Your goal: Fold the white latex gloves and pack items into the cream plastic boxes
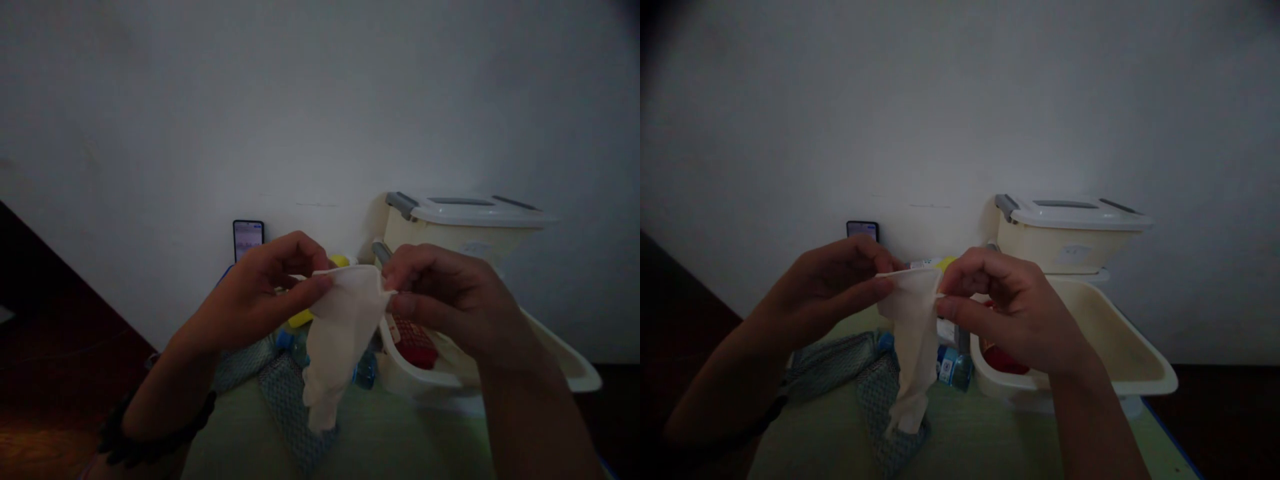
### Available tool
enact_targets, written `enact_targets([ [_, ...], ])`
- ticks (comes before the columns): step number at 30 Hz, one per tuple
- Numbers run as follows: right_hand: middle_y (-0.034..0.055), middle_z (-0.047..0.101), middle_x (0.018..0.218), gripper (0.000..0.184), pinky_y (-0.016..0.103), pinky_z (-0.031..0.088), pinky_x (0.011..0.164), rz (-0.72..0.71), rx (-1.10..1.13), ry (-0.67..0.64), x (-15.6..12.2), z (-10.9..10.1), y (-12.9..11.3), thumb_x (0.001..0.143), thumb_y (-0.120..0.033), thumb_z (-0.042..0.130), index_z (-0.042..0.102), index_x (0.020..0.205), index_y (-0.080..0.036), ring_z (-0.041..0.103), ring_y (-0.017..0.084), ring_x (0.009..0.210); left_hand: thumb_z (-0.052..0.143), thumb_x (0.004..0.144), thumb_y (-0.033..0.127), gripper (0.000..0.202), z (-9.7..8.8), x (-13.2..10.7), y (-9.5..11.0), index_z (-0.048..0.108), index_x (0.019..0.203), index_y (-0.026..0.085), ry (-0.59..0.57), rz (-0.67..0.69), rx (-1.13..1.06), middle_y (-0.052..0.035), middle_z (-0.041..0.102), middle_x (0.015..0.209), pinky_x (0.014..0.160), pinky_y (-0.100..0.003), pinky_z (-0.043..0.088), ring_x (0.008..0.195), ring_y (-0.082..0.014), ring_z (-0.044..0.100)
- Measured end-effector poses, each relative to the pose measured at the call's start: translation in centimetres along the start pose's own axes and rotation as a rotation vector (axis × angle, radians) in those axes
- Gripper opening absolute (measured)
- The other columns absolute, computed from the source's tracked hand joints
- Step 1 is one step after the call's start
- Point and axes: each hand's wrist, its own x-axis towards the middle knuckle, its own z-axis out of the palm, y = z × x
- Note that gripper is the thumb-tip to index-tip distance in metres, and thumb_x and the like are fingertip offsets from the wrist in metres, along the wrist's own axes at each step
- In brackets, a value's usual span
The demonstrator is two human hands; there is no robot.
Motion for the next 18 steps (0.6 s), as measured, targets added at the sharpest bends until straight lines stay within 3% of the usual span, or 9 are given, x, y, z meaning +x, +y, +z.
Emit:
enact_targets([
  [4, -0.0022, 0.059, 0.077, 0.005, 0.017, 0.046, 0.06, 0.005, 0.043, -0.027, -0.1, -0.48, 0.1, 0.079, -0.021, 0.065, 0.063, 0.083, -0.023, 0.055, 0.008, 0.069, 0.063, 0.08, 0.022, 0.009, -0.05, 0.05, 0.09, 0.055, 0.079, 0.017, 0.079, 0.04, -0.004, 0.0007, 0.061, 0.073, 0.054, -0.016, 0.049, 0.062, -0.0088, 0.058],
  [9, -0.0016, 0.06, 0.079, 0.016, 0.019, 0.046, 0.06, 0.062, 0.076, -0.07, 0.05, -0.48, 0.09, 0.082, -0.038, 0.061, 0.063, 0.088, -0.023, 0.055, 0.01, 0.069, 0.068, 0.076, 0.017, 0.009, 0.08, 0.02, 0.3, 0.06, 0.078, 0.017, 0.081, 0.092, 0.01, 0.0019, 0.064, 0.076, 0.058, -0.015, 0.052, 0.064, -0.008, 0.061],
  [14, -0.0028, 0.057, 0.082, 0.01, 0.021, 0.047, 0.07, 0.065, -0.145, 0.059, -0.07, -0.27, 0.06, 0.078, -0.024, 0.068, 0.059, 0.083, -0.023, 0.055, 0.01, 0.076, 0.069, 0.075, 0.013, 0.011, -0.16, 0.01, 0.03, 0.062, 0.08, 0.02, 0.055, 0.137, 0.069, 0.005, 0.065, 0.08, 0.064, -0.013, 0.053, 0.07, -0.0067, 0.062],
  [18, -0.0033, 0.054, 0.083, 0.014, 0.018, 0.046, 0.067, -0.006, -0.137, 0.075, -0.15, -0.19, 0.04, 0.08, -0.011, 0.06, 0.055, 0.085, -0.024, 0.055, 0.008, 0.077, 0.067, 0.077, 0.013, 0.014, -0.61, 0.0, -0.45, 0.063, 0.087, 0.022, 0.0, 0.123, 0.199, 0.0059, 0.066, 0.083, 0.068, -0.011, 0.051, 0.073, -0.0053, 0.062],
])
